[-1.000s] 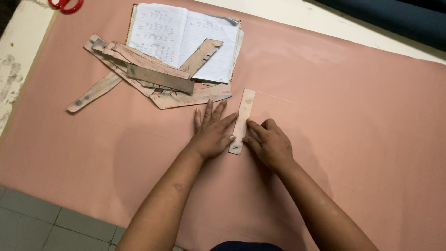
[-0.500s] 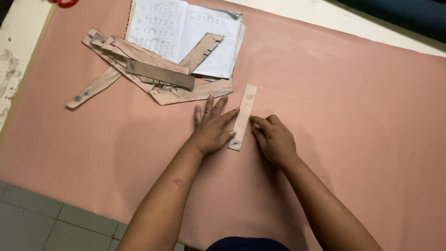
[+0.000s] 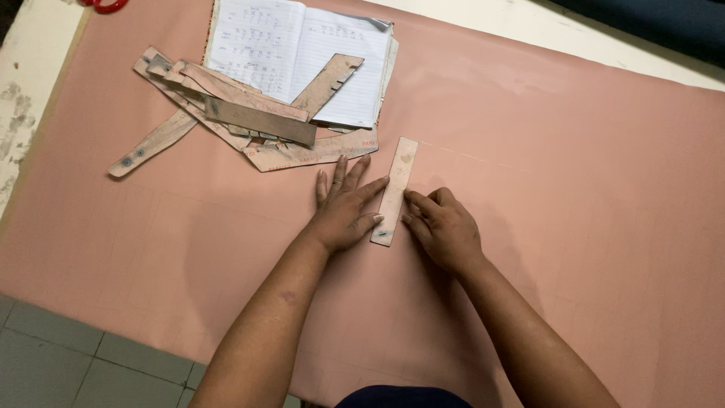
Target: The person marks a large sheet of pink fabric with a ruler and pencil, then uses scissors to cut along the marked lines. The person handles the ruler, pencil, and scissors while working on the fabric laid out on a table.
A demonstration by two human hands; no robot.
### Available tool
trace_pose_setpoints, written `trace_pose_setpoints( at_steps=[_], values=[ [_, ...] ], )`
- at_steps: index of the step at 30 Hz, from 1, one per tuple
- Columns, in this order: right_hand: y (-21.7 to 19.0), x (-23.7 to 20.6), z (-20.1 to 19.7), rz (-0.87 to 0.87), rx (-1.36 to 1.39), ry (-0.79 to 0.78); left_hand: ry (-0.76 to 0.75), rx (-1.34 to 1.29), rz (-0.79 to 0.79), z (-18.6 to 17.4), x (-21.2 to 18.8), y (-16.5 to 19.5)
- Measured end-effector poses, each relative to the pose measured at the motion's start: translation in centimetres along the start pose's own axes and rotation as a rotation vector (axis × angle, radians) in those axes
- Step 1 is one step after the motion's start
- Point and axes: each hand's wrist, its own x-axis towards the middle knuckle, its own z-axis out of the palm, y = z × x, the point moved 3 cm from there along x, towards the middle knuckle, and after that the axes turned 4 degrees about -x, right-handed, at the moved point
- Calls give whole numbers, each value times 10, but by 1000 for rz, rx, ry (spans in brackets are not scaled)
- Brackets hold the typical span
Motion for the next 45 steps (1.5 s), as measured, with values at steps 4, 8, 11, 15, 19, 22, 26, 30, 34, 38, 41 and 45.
trace_pose_setpoints(
  at_steps=[4, 8, 11, 15, 19, 22, 26, 30, 34, 38, 41, 45],
  values=[
    [-1, -2, 0, -20, -7, 20, -7, 4, -11, 0, 0, 0],
    [-3, -5, -1, -27, -28, 29, -8, 1, -18, 0, 0, 0],
    [-4, -5, -1, -17, -26, 10, 1, 9, -6, 0, -1, 0],
    [-4, -5, -1, -34, -40, 11, -3, 37, -20, -1, -1, 2],
    [-3, -6, 1, -54, -55, 25, -11, 79, -42, -5, -2, 12],
    [0, -3, 2, -20, -26, -14, 18, 147, -51, -5, -3, 24],
    [5, 7, -11, 44, 153, 14, 17, 260, -26, 9, -10, 39],
    [-8, 17, -41, -42, 154, 322, 82, 118, 7, 31, -16, 56],
    [-31, 31, -56, -158, 278, 169, 75, 739, -11, 70, -15, 93],
    [-52, 37, -46, -121, 302, -209, -194, 964, 94, 96, -9, 103],
    [-58, 36, -36, -103, 237, -314, -275, 951, 131, 104, -6, 102],
    [-60, 32, -25, -237, 163, -290, -367, 972, 127, 112, -2, 101]
  ],
)
